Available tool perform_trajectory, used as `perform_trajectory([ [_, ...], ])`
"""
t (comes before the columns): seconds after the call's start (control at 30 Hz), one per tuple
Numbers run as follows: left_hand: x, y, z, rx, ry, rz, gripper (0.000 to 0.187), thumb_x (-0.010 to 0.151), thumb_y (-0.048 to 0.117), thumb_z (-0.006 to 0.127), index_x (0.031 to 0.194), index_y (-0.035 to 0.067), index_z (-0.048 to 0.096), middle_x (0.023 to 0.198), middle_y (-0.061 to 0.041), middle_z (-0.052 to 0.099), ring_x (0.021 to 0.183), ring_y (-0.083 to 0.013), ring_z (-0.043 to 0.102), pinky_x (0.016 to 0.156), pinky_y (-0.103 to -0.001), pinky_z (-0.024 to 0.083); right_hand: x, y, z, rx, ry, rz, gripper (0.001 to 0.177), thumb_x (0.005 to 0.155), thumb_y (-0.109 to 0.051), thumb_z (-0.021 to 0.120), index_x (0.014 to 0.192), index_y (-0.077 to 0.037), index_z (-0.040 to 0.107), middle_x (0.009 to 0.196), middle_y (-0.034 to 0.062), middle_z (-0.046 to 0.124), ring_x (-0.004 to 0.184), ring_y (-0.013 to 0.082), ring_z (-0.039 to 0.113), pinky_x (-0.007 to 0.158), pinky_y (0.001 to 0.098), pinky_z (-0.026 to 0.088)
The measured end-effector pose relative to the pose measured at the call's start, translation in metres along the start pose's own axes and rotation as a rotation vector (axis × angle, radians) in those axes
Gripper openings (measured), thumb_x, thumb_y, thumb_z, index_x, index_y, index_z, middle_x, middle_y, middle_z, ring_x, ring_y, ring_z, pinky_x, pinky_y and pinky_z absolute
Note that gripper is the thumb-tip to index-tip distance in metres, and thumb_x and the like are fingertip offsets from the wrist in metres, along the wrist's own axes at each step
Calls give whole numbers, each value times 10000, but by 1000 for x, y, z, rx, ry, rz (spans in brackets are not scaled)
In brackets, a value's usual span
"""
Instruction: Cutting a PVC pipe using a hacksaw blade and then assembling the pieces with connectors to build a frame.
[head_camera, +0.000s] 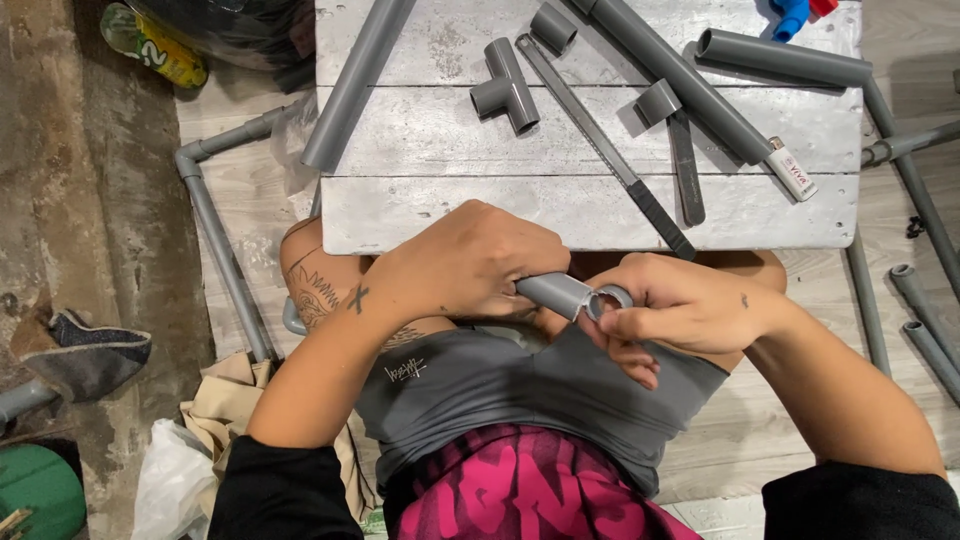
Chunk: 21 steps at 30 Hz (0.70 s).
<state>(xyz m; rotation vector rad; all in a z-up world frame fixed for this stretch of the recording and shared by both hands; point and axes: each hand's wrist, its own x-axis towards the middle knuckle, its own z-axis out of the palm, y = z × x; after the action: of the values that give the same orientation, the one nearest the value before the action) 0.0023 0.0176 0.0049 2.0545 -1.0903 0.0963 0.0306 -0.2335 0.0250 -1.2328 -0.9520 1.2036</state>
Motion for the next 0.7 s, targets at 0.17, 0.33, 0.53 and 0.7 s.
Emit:
perform_trajectory([
  [0.17, 0, -9, 13, -247, -42, -20, 213, 884, 398, 786, 834, 231, 664, 708, 127, 630, 702, -151, 682, 660, -257, 563, -4, 9, -1, 136, -83, -48, 269, 1000, -43, 418, 809, 13, 597, 518, 64, 641, 482, 190, 729, 472, 281, 559],
  [0.33, -13, -31, 44, -501, -89, -28, 145, 894, 215, 797, 1029, 249, 757, 861, 74, 747, 825, -178, 745, 750, -322, 606, -4, 14, 0, 157, -157, -84, 226, 987, -19, 435, 828, 23, 589, 561, 71, 655, 502, 182, 711, 474, 277, 536],
  [0.53, -11, -13, 44, -751, -89, -63, 300, 893, 158, 827, 1177, 225, 756, 1043, 32, 786, 962, -196, 764, 858, -366, 610, -6, 32, 3, 388, -133, -117, 194, 965, -7, 489, 820, 83, 583, 555, 108, 612, 476, 246, 700, 467, 321, 551],
  [0.7, -10, -11, 31, -706, -62, -129, 79, 915, 132, 759, 964, 193, 757, 821, -13, 754, 722, -184, 705, 712, -350, 585, -11, 50, -5, 434, -171, -169, 316, 1097, -150, 425, 934, 92, 546, 601, 147, 609, 541, 300, 733, 506, 340, 577],
])
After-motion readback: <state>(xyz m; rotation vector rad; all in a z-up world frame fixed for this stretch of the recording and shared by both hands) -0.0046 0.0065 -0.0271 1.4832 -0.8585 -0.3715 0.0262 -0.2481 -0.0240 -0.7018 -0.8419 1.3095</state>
